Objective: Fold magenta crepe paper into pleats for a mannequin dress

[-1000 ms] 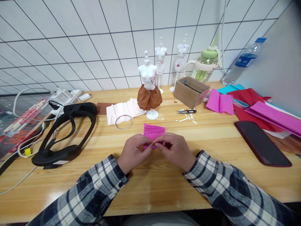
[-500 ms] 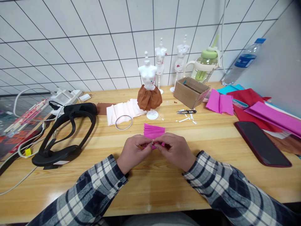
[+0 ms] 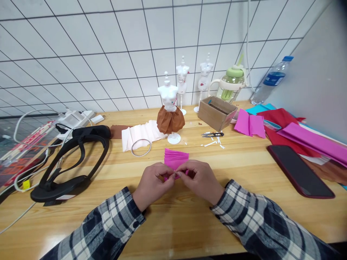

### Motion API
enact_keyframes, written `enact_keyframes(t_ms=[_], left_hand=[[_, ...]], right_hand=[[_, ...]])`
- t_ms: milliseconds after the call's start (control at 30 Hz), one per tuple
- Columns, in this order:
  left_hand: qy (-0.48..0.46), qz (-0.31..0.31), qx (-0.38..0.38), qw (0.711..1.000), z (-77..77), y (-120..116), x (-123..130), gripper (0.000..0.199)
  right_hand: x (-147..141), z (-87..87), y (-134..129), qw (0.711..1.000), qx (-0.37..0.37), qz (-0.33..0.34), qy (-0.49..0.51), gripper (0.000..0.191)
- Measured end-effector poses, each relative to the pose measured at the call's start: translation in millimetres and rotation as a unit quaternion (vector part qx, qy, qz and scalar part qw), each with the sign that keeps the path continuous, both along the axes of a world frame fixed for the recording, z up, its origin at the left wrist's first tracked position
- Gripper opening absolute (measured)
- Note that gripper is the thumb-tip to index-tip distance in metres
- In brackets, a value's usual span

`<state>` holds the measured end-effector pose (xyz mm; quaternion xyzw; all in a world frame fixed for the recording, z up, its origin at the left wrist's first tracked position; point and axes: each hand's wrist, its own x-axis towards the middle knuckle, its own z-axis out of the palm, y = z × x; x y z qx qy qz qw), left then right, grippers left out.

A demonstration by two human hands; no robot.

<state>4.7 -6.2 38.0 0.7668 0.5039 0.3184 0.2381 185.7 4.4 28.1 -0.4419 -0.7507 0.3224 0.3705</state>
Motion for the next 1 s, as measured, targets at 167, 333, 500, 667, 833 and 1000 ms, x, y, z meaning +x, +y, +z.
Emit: enact_keyframes(t_ms=[167, 333, 500, 667, 833, 1000], left_hand=[[-0.024, -0.044, 0.022, 0.998, 1.2, 0.1, -2.6, 0.014], [-0.036, -0.076, 0.059, 0.995, 0.8, -1.0, -5.6, 0.013], [-0.042, -0.08, 0.069, 0.994, 0.5, -1.2, -6.6, 0.013], [-0.041, -0.083, 0.059, 0.994, 1.1, -0.7, -6.4, 0.015], [-0.027, -0.08, 0.056, 0.995, 1.2, -0.5, -6.8, 0.016], [-0.025, -0.08, 0.053, 0.995, 1.4, -1.3, -7.1, 0.014]], right_hand=[[-0.4, -0.1, 1.9, 0.997, -0.047, -0.027, 0.053, 0.005], [29.9, 0.2, 15.0, 0.984, 0.071, -0.097, 0.129, 0.007], [71.1, 2.2, 47.1, 0.938, 0.182, -0.183, -0.231, 0.014], [59.4, 2.8, 47.8, 0.926, 0.145, -0.171, -0.304, 0.013], [46.3, -5.8, 41.6, 0.957, 0.088, -0.099, -0.257, 0.013], [49.3, -9.0, 41.4, 0.977, 0.118, -0.097, -0.148, 0.025]])
